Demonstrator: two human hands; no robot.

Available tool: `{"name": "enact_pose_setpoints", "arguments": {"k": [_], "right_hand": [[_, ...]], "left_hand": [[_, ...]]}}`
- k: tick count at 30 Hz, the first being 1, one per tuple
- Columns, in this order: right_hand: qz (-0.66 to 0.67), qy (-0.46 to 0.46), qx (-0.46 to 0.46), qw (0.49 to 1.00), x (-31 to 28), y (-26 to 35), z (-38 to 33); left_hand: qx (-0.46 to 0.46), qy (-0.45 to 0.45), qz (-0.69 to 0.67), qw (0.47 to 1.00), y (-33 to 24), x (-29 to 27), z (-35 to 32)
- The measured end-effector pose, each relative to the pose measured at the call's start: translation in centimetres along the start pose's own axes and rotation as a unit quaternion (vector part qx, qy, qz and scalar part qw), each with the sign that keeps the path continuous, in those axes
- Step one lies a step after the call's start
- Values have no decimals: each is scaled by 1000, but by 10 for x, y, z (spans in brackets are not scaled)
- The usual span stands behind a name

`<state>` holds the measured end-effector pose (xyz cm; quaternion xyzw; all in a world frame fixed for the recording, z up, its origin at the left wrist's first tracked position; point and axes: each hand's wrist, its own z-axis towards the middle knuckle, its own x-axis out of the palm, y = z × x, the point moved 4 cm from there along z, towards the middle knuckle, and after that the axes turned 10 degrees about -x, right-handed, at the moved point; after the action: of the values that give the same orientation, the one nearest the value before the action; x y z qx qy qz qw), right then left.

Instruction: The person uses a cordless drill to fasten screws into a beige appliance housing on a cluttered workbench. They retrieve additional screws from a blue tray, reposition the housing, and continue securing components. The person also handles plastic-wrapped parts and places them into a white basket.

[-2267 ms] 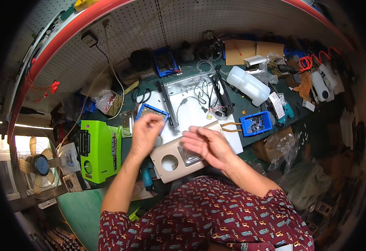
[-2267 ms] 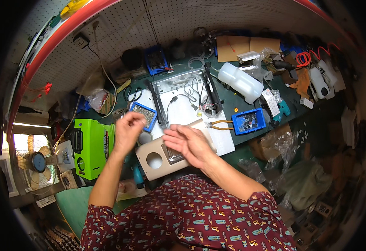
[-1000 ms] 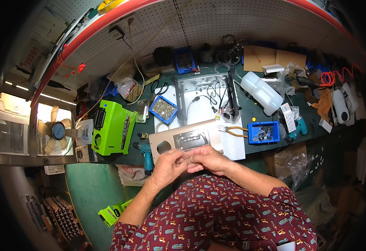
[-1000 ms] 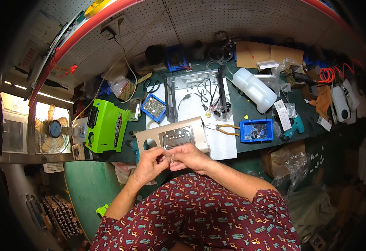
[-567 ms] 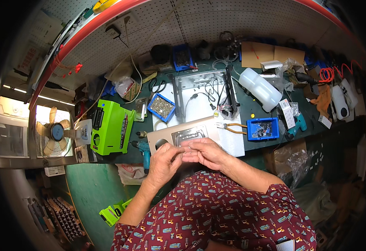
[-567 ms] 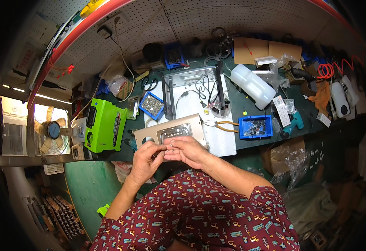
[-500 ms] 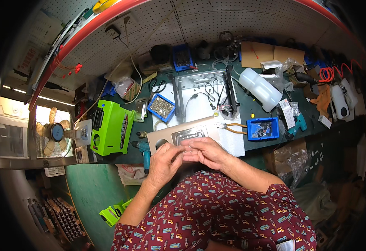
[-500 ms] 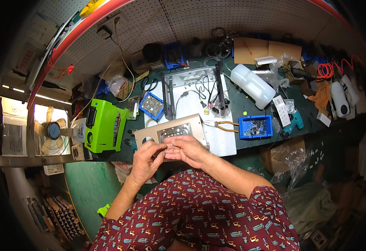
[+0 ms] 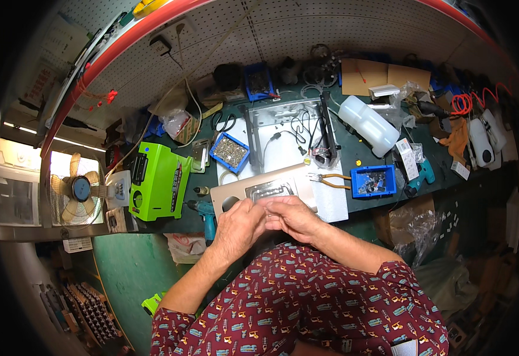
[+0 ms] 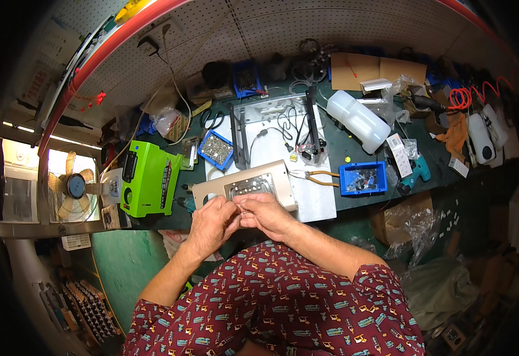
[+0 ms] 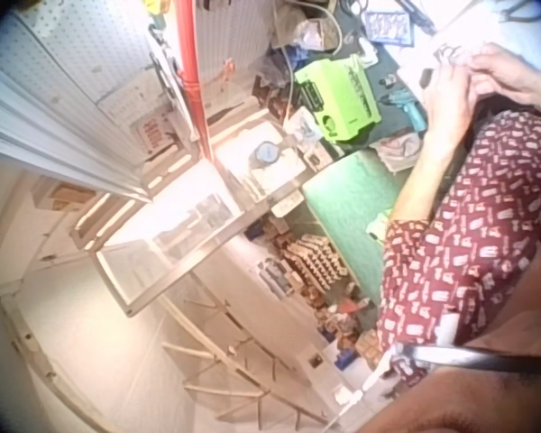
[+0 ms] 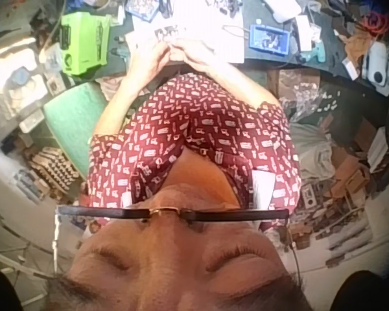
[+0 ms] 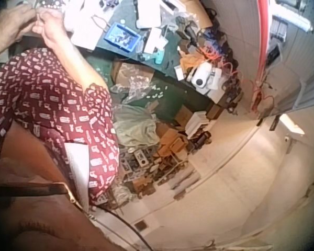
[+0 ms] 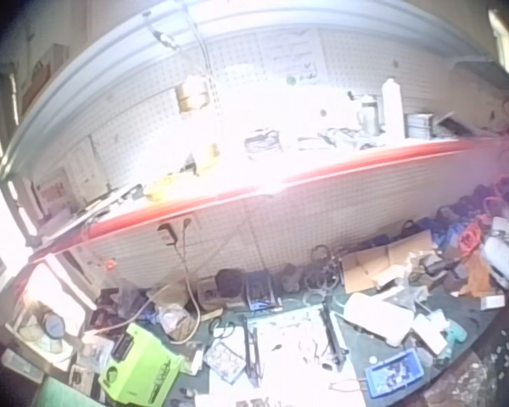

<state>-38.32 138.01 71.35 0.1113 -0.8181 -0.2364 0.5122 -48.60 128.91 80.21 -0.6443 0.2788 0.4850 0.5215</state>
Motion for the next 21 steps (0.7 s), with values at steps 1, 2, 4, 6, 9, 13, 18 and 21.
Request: {"name": "enact_pose_setpoints", "arguments": {"k": [1,2,4,6,9,13,18,21], "right_hand": [[-1,-2,-4,1000,0,0,-1],[-2,-5,-5,1000,-1,0,-1],[-4,-8,-7,1000,-2,1,-2],[14,4,5,1000,-5,-1,-2],[28,3,10,1000,-3,0,-3],[32,-6,1,999,-5,-3,-2],[34,1,5,999,-3,-2,-2],[42,5,4,999,-6,-4,-2]], "left_hand": [[-2,2,-5,1000,-1,0,0],[-3,4,-10,1000,-1,1,0],[-10,2,-45,999,0,1,-1],[-21,1,-72,997,4,4,-2],[-30,1,-85,996,9,7,-5],[-27,-1,-59,998,5,6,-5],[-22,-3,-48,999,3,8,-5],[-22,-9,-62,998,3,8,-5]]}}
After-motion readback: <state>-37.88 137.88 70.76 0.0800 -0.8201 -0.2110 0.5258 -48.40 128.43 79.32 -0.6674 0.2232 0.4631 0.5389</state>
